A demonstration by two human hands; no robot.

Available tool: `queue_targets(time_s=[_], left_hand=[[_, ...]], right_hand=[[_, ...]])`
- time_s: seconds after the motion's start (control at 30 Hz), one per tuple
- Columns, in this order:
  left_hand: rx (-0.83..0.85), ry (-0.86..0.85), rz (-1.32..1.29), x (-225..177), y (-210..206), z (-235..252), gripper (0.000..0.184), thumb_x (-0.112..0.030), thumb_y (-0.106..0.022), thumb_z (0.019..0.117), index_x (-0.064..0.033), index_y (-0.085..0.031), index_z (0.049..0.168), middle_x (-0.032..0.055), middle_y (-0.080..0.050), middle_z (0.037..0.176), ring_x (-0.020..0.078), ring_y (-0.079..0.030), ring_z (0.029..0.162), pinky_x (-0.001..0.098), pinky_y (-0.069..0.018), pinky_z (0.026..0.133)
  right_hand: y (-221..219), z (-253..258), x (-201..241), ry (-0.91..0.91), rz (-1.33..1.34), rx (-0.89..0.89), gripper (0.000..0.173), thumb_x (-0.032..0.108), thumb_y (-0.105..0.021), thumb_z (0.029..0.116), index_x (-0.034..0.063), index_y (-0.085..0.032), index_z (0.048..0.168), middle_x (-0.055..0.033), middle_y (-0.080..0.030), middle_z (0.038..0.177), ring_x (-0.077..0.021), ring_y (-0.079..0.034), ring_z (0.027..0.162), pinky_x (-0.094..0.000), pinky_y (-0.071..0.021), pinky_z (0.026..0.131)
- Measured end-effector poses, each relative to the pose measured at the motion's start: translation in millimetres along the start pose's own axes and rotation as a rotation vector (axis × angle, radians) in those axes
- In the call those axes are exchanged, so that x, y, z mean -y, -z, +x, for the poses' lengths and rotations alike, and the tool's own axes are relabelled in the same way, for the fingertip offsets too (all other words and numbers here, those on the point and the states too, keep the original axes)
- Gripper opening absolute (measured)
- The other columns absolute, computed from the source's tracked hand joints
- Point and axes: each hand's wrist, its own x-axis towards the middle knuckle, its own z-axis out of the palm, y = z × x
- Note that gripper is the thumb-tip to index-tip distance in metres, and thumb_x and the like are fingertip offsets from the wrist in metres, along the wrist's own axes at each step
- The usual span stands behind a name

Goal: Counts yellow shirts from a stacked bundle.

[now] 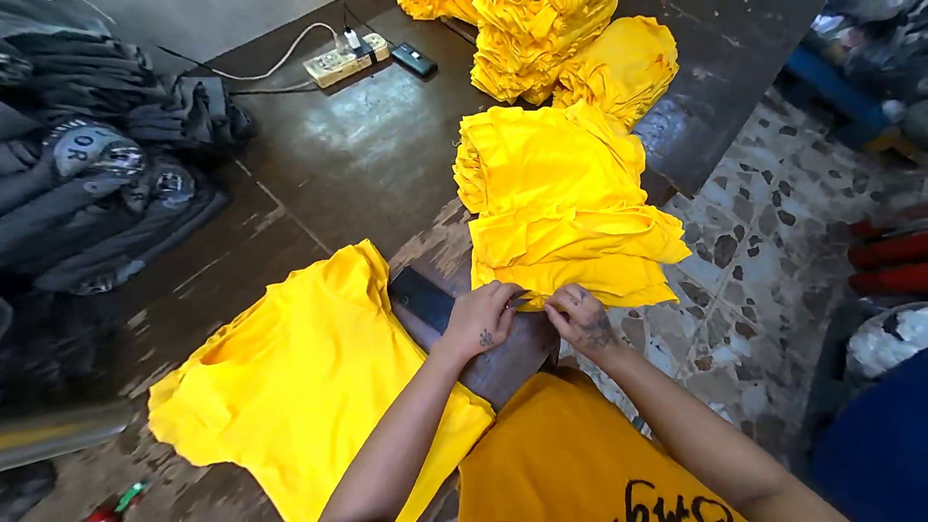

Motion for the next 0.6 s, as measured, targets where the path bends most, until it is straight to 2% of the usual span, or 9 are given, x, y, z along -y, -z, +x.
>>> queue_targets(time_s=[0.1,0.2,0.27,0.33,0.47,0.53,0.6], left_hand=[[-0.035,-0.087,0.048,-3.5,-3.8,2.7,0.029,-0.016,-0.058,0.0989,-0.0082,-0.070,0.125,0.0185,-0.072,0.104,0.0382,-0.072,0.095,0.0560,-0.0575,0.078],[-0.089,-0.052,0.021,3.0,-11.2,3.4,0.028,-0.018,-0.056,0.1011,-0.0086,-0.071,0.123,0.0169,-0.073,0.106,0.0370,-0.072,0.097,0.0560,-0.0573,0.081],[-0.135,-0.056,0.026,10.0,-15.5,3.5,0.027,-0.019,-0.057,0.1008,-0.0091,-0.072,0.121,0.0157,-0.074,0.103,0.0362,-0.073,0.095,0.0552,-0.0577,0.079],[-0.096,-0.076,0.045,8.5,-15.5,5.4,0.028,-0.018,-0.057,0.1012,-0.0096,-0.072,0.124,0.0169,-0.074,0.105,0.0378,-0.072,0.097,0.0559,-0.0571,0.081],[-0.076,-0.077,0.060,4.5,-15.8,8.2,0.029,-0.014,-0.053,0.1028,-0.0114,-0.073,0.124,0.0168,-0.075,0.104,0.0378,-0.073,0.095,0.0567,-0.0573,0.079],[-0.067,-0.004,-0.002,6.3,-14.4,10.0,0.030,-0.017,-0.053,0.1033,-0.0112,-0.072,0.126,0.0166,-0.075,0.106,0.0365,-0.073,0.097,0.0573,-0.0567,0.082],[-0.050,0.071,-0.047,9.1,-16.7,13.3,0.035,-0.023,-0.056,0.1017,-0.0111,-0.067,0.133,0.0168,-0.073,0.111,0.0356,-0.072,0.098,0.0576,-0.0556,0.082]], right_hand=[[1.2,3.7,2.8,-0.001,-0.017,0.007,0.013,0.009,-0.065,0.0897,0.0004,-0.074,0.087,-0.0182,-0.073,0.088,-0.0339,-0.073,0.086,-0.0459,-0.0602,0.079],[1.6,4.5,3.7,0.041,-0.018,0.000,0.013,0.010,-0.065,0.0890,0.0012,-0.073,0.085,-0.0167,-0.073,0.086,-0.0331,-0.073,0.084,-0.0462,-0.0591,0.079],[2.3,3.7,2.4,0.066,-0.019,0.006,0.014,0.011,-0.064,0.0892,0.0016,-0.073,0.085,-0.0162,-0.073,0.086,-0.0327,-0.073,0.084,-0.0461,-0.0587,0.079],[1.7,1.1,0.9,0.066,-0.020,0.002,0.014,0.011,-0.063,0.0896,0.0015,-0.073,0.086,-0.0157,-0.073,0.087,-0.0323,-0.073,0.085,-0.0457,-0.0585,0.080],[0.7,0.5,2.0,0.086,0.003,-0.005,0.014,0.011,-0.063,0.0892,0.0024,-0.072,0.084,-0.0152,-0.073,0.086,-0.0314,-0.073,0.085,-0.0443,-0.0583,0.080],[8.0,0.4,1.4,0.119,0.030,0.014,0.023,0.015,-0.060,0.0927,0.0021,-0.069,0.077,-0.0155,-0.070,0.078,-0.0317,-0.071,0.079,-0.0434,-0.0575,0.077],[20.9,-4.3,-3.2,0.130,0.046,0.059,0.045,0.027,-0.053,0.1018,0.0027,-0.062,0.066,-0.0144,-0.063,0.067,-0.0308,-0.067,0.070,-0.0426,-0.0553,0.072]])
